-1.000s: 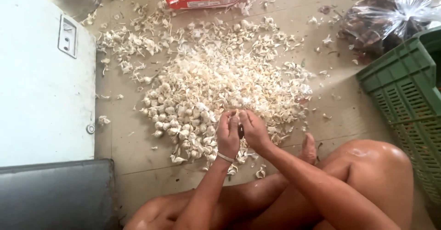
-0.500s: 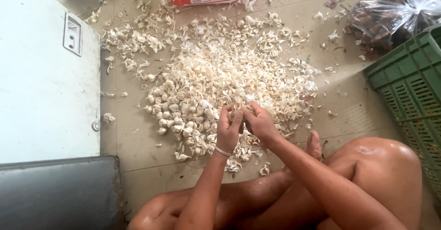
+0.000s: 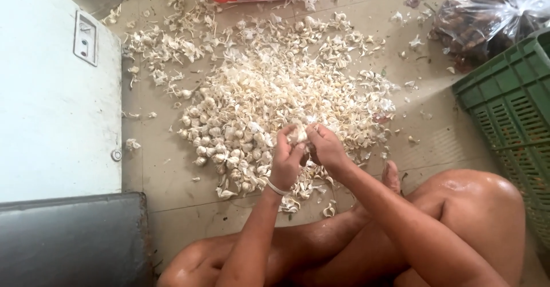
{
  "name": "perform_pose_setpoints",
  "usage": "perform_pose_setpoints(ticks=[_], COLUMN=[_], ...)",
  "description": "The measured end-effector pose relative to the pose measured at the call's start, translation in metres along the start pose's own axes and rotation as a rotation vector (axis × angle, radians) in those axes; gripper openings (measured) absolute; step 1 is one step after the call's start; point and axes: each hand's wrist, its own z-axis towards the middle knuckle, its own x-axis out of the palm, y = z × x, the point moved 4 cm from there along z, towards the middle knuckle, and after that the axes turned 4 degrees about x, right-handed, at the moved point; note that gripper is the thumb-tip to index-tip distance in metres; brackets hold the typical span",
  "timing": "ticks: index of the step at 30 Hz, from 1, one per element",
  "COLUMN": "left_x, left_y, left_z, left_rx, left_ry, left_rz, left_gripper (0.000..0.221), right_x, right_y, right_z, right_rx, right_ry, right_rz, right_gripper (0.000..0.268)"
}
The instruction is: The person sits on the floor and peels garlic cloves by hand, separating the skins from the cloves. A second person briefly joins to help peel some of the garlic. The peeled cloves and skins accumulate on the floor.
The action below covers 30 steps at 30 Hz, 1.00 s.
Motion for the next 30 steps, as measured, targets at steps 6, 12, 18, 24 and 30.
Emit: perform_pose_setpoints(ticks=[6,12,18,24,30], left_x=[-0.025,-0.023,-0.025,-0.042,-0.036], left_y=[0.030,0.021,0.023,0.054,0.046], left_z=[0.011,0.008,0.010,0.013,0.012], left_rx=[-0.088,-0.328,-0.159,-0.113,-0.297], left_ry=[-0.163,-0.222,-0.194,-0.252,-0.360], left_rz=[-0.270,-0.293,-0.019,0.098,-0.273], left_gripper=[0.047,0.035,0.021,0.030,0.026], right_x=[-0.002,0.005,0.024,0.037,0.026], right_y=[0.001,-0.003,0.037,0.041,0.019], right_z=[0.000,0.000,-0.022,-0.034,-0.021], right_rx=[0.117,0.146,-0.374,-0.163,-0.283], right_ry=[-0.077,0.041,-0.012,0.091,0.084], right_rz=[0.213,0.000,-0.944,-1.032,-0.717], right_gripper=[0.020,0.019,0.022,0.021,0.016])
